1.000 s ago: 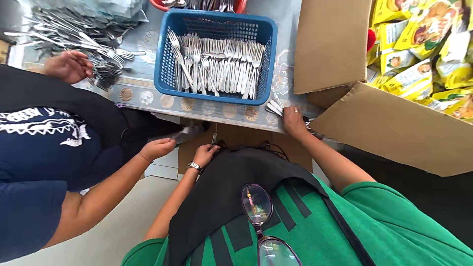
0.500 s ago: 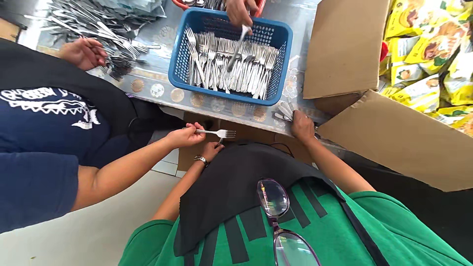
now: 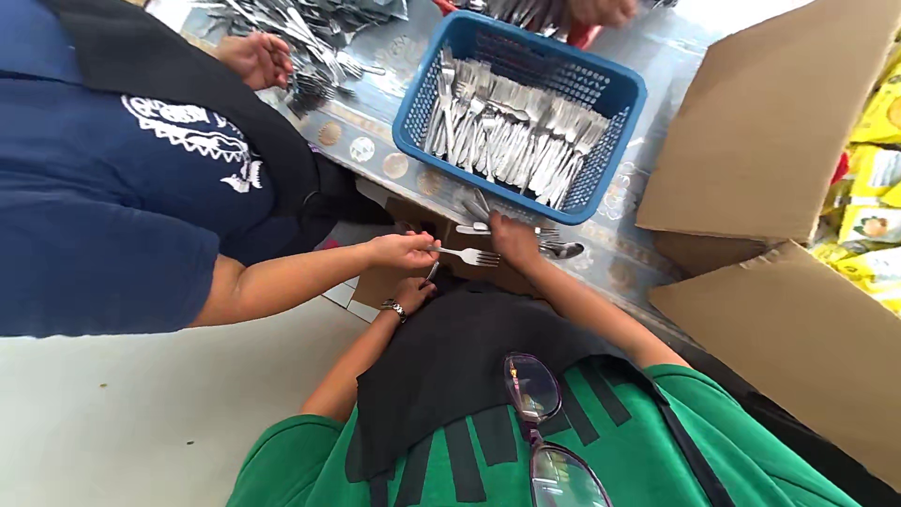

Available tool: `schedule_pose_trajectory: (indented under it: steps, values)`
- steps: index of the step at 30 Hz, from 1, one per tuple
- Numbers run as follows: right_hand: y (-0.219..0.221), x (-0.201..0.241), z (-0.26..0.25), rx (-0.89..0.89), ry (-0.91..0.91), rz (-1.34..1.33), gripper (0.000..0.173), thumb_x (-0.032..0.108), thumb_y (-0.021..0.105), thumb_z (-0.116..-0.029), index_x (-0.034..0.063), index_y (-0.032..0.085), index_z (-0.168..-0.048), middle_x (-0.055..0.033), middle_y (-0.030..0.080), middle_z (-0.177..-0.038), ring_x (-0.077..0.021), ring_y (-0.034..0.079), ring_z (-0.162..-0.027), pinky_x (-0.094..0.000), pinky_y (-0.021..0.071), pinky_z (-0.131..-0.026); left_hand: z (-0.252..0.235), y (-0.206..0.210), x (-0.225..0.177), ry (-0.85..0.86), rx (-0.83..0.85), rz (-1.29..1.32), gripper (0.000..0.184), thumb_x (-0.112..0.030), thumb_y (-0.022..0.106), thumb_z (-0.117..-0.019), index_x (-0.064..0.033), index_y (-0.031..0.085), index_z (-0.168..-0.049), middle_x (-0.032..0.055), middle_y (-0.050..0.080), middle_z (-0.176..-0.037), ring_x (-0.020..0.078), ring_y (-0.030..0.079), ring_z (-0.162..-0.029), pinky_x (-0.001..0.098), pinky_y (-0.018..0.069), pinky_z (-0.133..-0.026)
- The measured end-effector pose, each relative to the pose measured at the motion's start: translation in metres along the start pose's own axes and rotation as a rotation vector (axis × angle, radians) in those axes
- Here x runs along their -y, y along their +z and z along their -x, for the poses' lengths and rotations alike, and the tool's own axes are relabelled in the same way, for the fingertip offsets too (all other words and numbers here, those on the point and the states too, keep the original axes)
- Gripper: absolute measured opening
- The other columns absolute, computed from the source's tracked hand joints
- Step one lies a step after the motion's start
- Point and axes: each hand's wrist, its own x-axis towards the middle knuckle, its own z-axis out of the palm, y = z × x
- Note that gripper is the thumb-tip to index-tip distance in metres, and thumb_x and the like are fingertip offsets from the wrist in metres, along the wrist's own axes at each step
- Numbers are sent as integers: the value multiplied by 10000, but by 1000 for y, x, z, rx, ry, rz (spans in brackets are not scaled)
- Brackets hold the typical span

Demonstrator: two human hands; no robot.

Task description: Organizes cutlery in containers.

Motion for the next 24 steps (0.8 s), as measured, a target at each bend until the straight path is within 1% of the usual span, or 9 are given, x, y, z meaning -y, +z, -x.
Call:
schedule_pose_trajectory:
  steps: [2,5,7,9,10,15,18,20,24]
  values:
    - [-9,33,-30,120,22,-28,389,101,508,-1047,-32,511,-1412,-319,684,-1123,-527,686,-1023,-658,544,-820,7,-2,20,-9,-26,21,397,-264,501,-1096,74,665,-1223,253,689,-1186,339,652,-1146,496,450,-1067]
    - [-13,75,-72,179,5,-53,385,107,467,-1066,-23,486,-1427,-320,672,-1139,-524,680,-1036,-654,544,-823,21,-4,50,-65,-58,103,383,-245,502,-1097,78,667,-1221,253,693,-1171,344,658,-1131,503,456,-1061]
    - [-12,102,-99,199,-3,-65,383,122,466,-1067,-17,487,-1424,-308,685,-1110,-512,692,-1015,-647,551,-812,30,-6,68,-123,-68,147,389,-246,494,-1102,82,667,-1217,258,692,-1174,358,654,-1141,512,449,-1067]
    - [-12,129,-126,258,11,-77,406,172,482,-1073,14,470,-1447,-293,689,-1134,-498,691,-1044,-650,548,-844,37,-6,89,-177,-75,188,394,-249,493,-1103,84,671,-1215,262,696,-1180,370,654,-1155,519,447,-1075]
    - [-11,141,-138,290,4,-79,419,203,491,-1081,24,459,-1459,-291,685,-1149,-498,685,-1063,-654,542,-859,40,-5,99,-202,-74,213,394,-250,493,-1103,83,671,-1218,261,695,-1182,370,650,-1157,517,441,-1078]
    - [-8,176,-183,403,-60,-61,441,229,471,-1094,36,406,-1486,-299,683,-1140,-505,678,-1079,-666,532,-880,53,-6,139,-270,-109,340,361,-234,492,-1104,53,685,-1209,232,708,-1154,333,662,-1115,501,455,-1048]
    - [-7,192,-202,409,-72,-74,450,269,491,-1095,48,418,-1480,-294,687,-1145,-500,676,-1092,-666,527,-899,53,-10,152,-284,-106,360,355,-234,497,-1103,47,686,-1211,229,710,-1155,335,665,-1117,503,457,-1043]
    - [-9,202,-212,380,-90,-74,439,301,490,-1097,47,445,-1452,-283,695,-1130,-486,685,-1080,-657,535,-888,50,-13,154,-283,-101,371,357,-234,493,-1105,45,683,-1221,226,709,-1161,333,663,-1120,503,456,-1045]
    - [-14,227,-229,378,-170,-42,428,293,490,-1092,50,452,-1443,-270,699,-1122,-476,691,-1073,-652,540,-869,37,-21,150,-283,-134,410,371,-245,487,-1107,48,682,-1225,226,711,-1169,340,663,-1133,509,448,-1060]
